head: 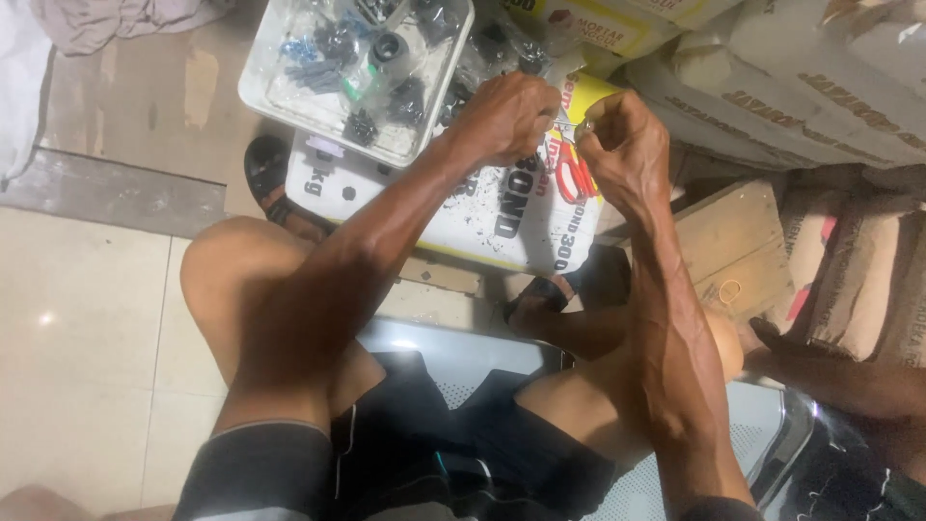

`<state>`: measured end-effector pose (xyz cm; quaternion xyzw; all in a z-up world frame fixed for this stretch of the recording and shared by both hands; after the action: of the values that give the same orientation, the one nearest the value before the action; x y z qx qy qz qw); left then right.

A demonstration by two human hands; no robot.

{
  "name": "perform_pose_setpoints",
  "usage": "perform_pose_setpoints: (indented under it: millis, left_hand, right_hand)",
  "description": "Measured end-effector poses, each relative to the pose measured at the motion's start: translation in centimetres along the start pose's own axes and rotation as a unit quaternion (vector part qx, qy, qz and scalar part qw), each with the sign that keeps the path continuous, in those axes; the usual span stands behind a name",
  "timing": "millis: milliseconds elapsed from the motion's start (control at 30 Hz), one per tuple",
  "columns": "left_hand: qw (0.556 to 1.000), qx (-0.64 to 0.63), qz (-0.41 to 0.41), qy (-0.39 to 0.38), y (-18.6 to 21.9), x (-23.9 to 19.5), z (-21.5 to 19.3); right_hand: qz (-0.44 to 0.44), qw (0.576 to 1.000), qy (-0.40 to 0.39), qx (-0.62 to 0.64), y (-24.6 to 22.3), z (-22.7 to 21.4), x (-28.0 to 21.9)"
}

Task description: The person sits on a low stool and sorts small hardware items from a plastic bag into a white container. They use both hands to pick up individual pieces and place them into the container, occasionally adjusting the bag.

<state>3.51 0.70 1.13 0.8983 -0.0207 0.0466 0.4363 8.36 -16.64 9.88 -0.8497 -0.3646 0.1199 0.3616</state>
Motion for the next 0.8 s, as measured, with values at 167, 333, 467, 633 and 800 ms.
perform_pose_setpoints:
  millis: [167,333,467,633,800]
  left_hand:
    - [1.000,-0.002,-0.009,0.004,-1.4,0.0,1.0]
    - [0.998,-0.008,-0.061,-0.028,-0.9,-1.2,0.7]
    - [0.993,-0.038,-0.096,-0.054,0.9,-2.4,-0.2]
    - [0.990,-0.065,-0.116,0.051,-0.2,-0.3,0.5]
    - [0.976,-0.102,-0.104,0.164,1.5,-0.2,0.1]
  right_hand:
    - [0.045,0.993,-0.067,0.087,-0.3,0.2,0.4]
    - [0.061,0.972,-0.117,0.197,-0.4,1.7,0.4]
    - [-0.010,0.989,-0.116,0.094,-1.4,2.5,0.3]
    - [-0.004,1.000,-0.011,-0.014,0.7,2.8,0.9]
    - [-0.065,0.991,0.113,-0.029,2.0,2.9,1.2]
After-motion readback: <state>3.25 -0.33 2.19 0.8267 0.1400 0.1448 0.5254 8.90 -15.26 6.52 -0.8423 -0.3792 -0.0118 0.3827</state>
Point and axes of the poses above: each hand's wrist, its own x-axis towards the middle knuckle, its own z-axis out of the palm, y = z × x, the point moved 3 cm from there along x, towards the middle knuckle, and after that the axes turned 2 degrees about z, right-handed, at the moved point
